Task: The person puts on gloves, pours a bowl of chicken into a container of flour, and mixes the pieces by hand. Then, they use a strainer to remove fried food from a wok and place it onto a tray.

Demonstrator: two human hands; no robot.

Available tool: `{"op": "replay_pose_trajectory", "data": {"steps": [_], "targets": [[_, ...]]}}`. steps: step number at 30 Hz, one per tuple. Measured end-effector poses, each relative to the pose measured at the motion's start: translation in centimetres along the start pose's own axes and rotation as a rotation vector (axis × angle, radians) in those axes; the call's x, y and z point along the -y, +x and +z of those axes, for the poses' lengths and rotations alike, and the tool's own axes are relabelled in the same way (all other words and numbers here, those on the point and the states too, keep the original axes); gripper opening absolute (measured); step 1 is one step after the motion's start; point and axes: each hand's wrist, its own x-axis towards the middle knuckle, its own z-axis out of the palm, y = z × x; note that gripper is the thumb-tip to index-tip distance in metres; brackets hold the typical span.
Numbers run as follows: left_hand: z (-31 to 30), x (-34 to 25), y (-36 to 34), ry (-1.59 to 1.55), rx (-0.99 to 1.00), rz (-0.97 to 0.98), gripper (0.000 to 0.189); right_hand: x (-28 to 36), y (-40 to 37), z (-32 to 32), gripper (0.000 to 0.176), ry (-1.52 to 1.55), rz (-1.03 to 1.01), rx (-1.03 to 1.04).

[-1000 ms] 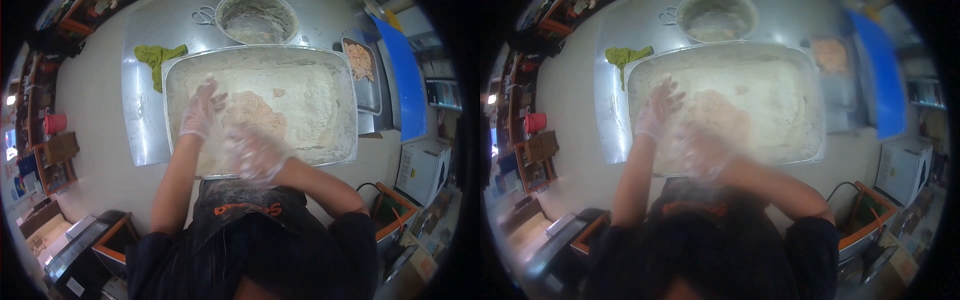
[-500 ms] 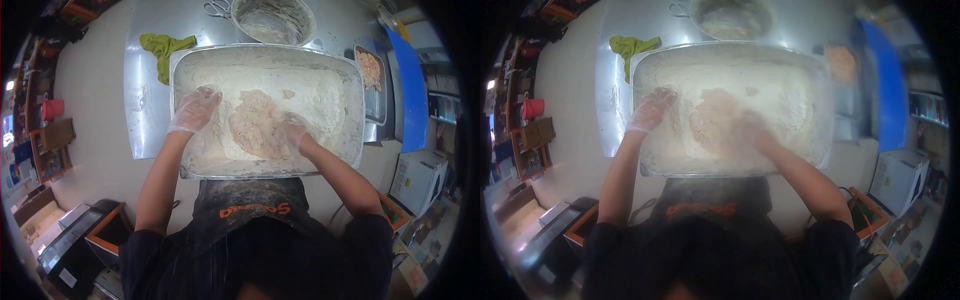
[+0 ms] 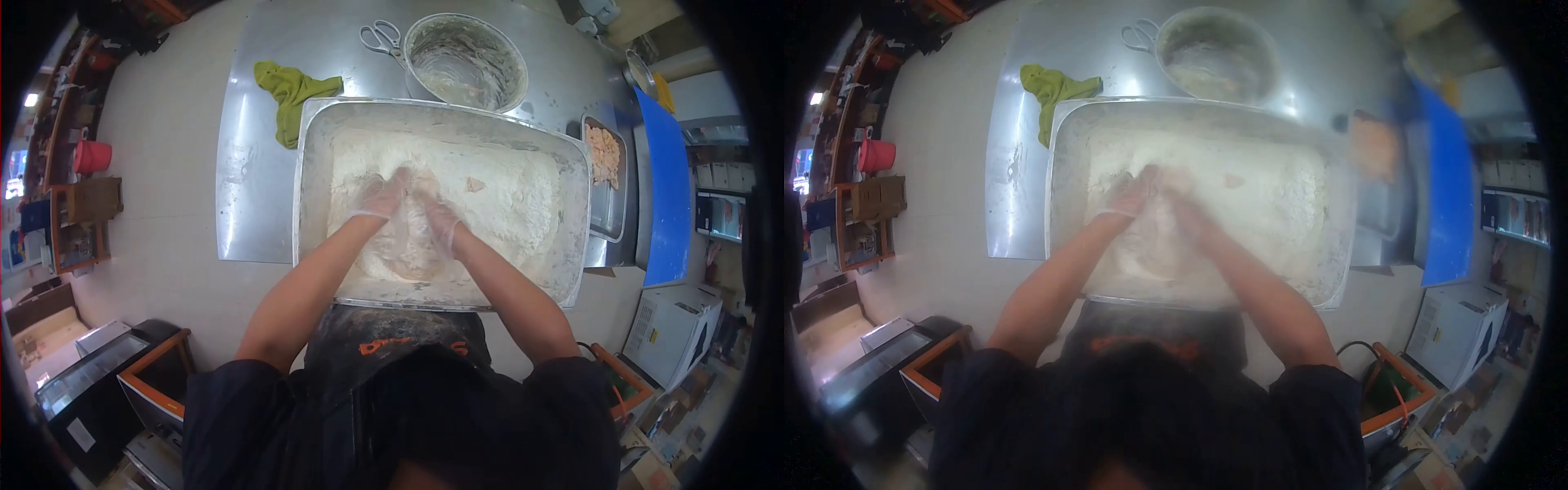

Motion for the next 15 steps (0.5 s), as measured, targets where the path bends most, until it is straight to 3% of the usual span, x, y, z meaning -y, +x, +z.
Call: {"op": "replay_pose_trajectory", "data": {"steps": [3, 4, 5, 6, 7, 8, 9, 11, 13, 15], "targets": [[-8.0, -5.0, -4.6, 0.297, 0.115, 0.472, 0.068, 2.0, -3.7, -0.8, 0.072, -0.767, -0.133, 0.046], [-10.4, -5.7, -5.6, 0.336, 0.124, 0.573, 0.064, 2.2, -3.9, -2.7, 0.060, -1.008, -0.425, 0.186], [-12.1, -5.9, -6.4, 0.336, 0.117, 0.629, 0.059, 3.8, -5.1, -3.9, 0.054, -0.997, -0.420, 0.169], [-12.6, -5.9, -6.4, 0.305, 0.095, 0.597, 0.057, 5.3, -6.3, -5.2, 0.049, -0.988, -0.415, 0.154], [-13.0, -6.0, -6.3, 0.273, 0.071, 0.564, 0.055, 4.3, -5.3, -7.9, 0.044, -1.081, -0.459, -0.062], [-13.2, -7.4, -5.7, 0.279, 0.076, 0.328, 0.055, 2.8, -3.3, -10.1, 0.041, -1.166, -0.499, -0.282], [-13.5, -8.2, -4.9, 0.280, 0.079, 0.093, 0.056, 2.6, -1.2, -10.8, 0.041, -1.407, -0.456, -0.298], [-8.7, -1.5, 2.0, 0.506, -0.123, 0.127, 0.059, 1.9, 2.2, -11.9, 0.042, -1.879, -0.341, -0.337], [-5.9, -0.3, 3.4, 0.542, -0.326, 0.079, 0.062, -1.1, 5.2, -8.8, 0.039, -1.882, -0.476, -0.553], [-3.7, -3.3, 1.7, 0.389, -0.528, -0.043, 0.065, -3.0, 8.3, -4.0, 0.039, -1.807, -0.689, -0.708]]}}
